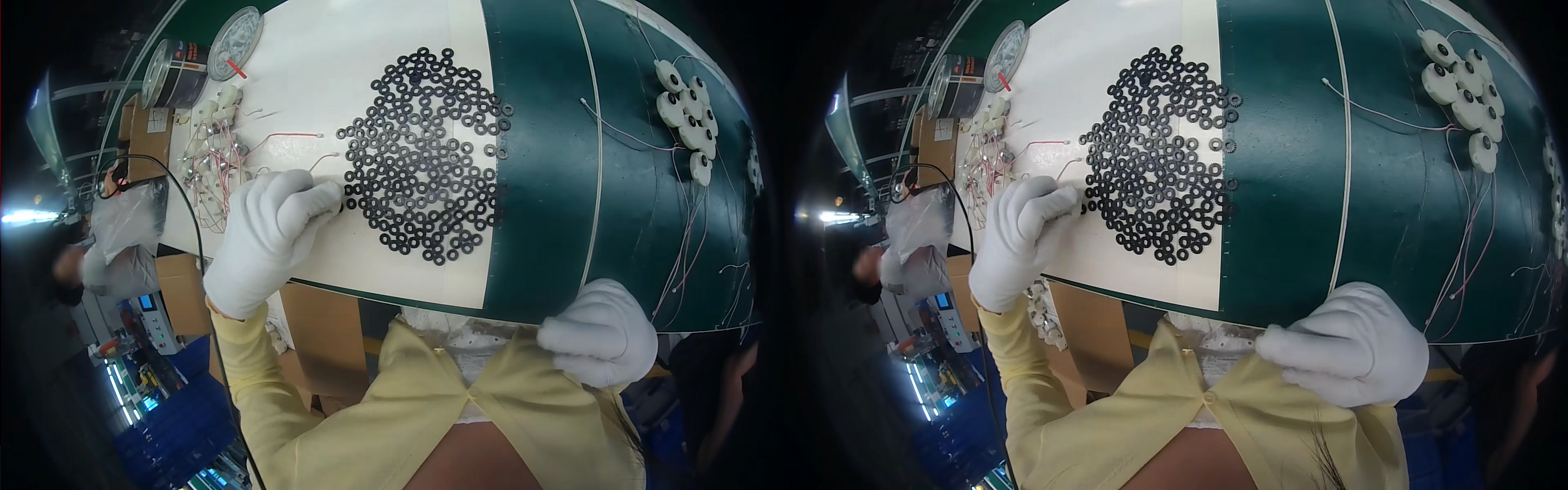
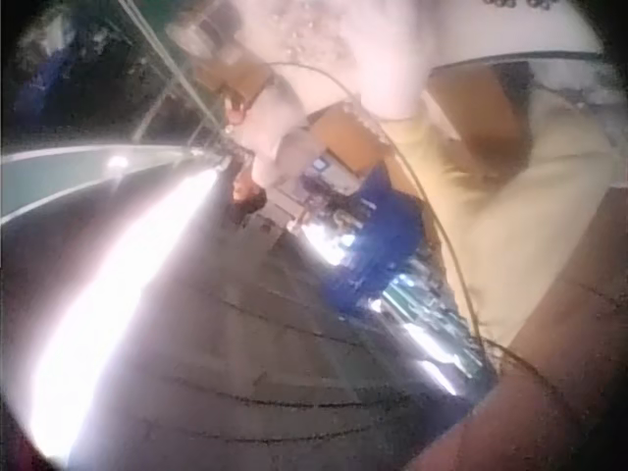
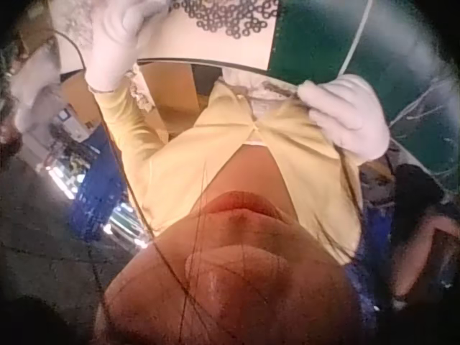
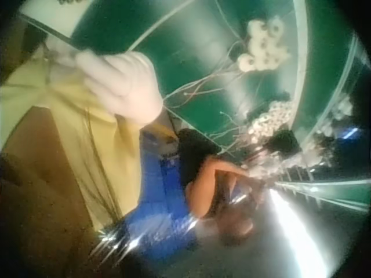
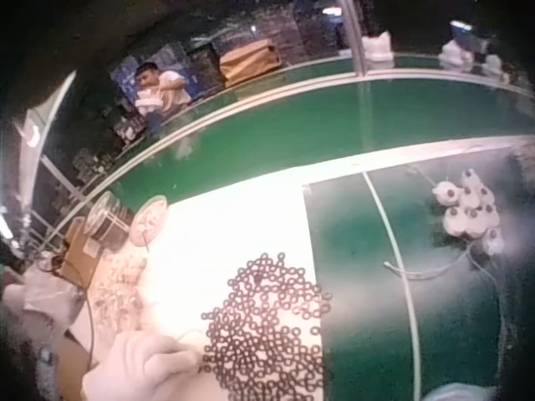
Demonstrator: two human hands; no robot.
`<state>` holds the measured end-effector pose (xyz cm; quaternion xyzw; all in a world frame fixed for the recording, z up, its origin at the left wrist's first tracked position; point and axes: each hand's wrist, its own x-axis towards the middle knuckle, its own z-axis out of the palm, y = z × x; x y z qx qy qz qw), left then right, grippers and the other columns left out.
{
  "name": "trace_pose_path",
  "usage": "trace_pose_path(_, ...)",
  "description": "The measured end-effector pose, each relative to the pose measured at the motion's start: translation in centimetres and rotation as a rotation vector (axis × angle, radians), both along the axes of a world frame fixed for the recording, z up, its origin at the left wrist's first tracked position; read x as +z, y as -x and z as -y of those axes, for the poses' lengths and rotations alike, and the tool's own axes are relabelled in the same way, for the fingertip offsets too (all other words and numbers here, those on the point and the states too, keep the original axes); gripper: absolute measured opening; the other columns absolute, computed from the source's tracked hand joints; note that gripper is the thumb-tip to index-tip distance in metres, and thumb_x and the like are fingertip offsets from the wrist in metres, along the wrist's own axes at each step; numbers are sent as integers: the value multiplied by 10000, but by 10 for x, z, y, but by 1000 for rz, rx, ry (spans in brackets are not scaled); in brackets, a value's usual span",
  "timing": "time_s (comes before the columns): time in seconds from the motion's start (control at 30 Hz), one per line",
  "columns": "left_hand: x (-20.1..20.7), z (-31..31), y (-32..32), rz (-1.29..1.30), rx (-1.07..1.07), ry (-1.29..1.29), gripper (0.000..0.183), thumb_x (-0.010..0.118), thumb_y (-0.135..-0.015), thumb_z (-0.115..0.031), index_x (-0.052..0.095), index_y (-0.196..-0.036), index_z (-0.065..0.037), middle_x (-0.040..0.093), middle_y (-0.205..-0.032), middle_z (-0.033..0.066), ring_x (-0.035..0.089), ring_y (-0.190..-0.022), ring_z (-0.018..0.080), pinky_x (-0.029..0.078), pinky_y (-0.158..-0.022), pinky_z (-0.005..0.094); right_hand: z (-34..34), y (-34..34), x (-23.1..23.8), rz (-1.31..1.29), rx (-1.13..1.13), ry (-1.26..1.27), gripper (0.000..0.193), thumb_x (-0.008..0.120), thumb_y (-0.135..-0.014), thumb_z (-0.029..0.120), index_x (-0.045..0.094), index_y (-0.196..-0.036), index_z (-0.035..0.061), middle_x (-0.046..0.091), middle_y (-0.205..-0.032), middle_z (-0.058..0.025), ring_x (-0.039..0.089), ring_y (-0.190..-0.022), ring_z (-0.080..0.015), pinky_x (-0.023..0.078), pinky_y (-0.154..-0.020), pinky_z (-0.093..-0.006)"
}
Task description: The person sits at a factory assembly station and repeatedly picks up small black circular components from a pile on a white sheet. They insert these components into white plastic housings with attached wires, then place the assembled units onto a green work surface. The person also occasionally gathers and spreads the pile of black components to access them.
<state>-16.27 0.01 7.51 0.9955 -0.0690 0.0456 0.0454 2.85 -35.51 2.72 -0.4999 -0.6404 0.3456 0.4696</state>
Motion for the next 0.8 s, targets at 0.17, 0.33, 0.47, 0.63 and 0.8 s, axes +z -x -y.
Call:
trace_pose_path(0.17, 25, 6, -1, -241, 7, -134, 343, 743, -773, -15, 614, -1076, -112, 662, -892, 49, 635, -775, 289, 487, -658, 415, 1, 1, 2, 31, -21, 33, 489, 754, -800, 99, 616, -1254, -22, 664, -737, -117, 614, -553, -324, 405, -481, -416)
trace_pose_path(0.33, 19, -3, -5, -279, -53, -140, 250, 712, -768, -47, 615, -983, -131, 634, -814, 28, 628, -758, 259, 477, -637, 397, 2, 7, 2, 101, -124, 33, 463, 750, -789, 75, 622, -1217, -46, 653, -730, -118, 618, -591, -329, 408, -522, -420)
trace_pose_path(0.47, 28, 11, -12, -325, -166, -597, 122, 621, -827, -108, 537, -905, -146, 526, -740, 5, 590, -719, 181, 443, -628, 339, -2, 11, 5, 91, -206, -62, 415, 738, -793, 60, 631, -1177, -55, 655, -737, -131, 616, -595, -342, 409, -524, -424)
trace_pose_path(0.63, 36, 21, -21, -365, -269, -863, 115, 621, -829, -140, 521, -884, -153, 491, -716, -9, 579, -706, 155, 419, -612, 311, -6, 10, 9, 86, -204, -84, 371, 722, -809, 52, 635, -1153, -55, 656, -743, -148, 613, -598, -357, 407, -516, -431)
trace_pose_path(0.8, 29, 1, -26, -391, -236, -508, 161, 672, -815, -106, 538, -900, -139, 567, -765, 36, 605, -720, 238, 464, -608, 368, -3, 12, 7, 67, -200, -74, 376, 722, -825, 52, 629, -1176, -41, 663, -753, -149, 618, -603, -354, 404, -514, -429)
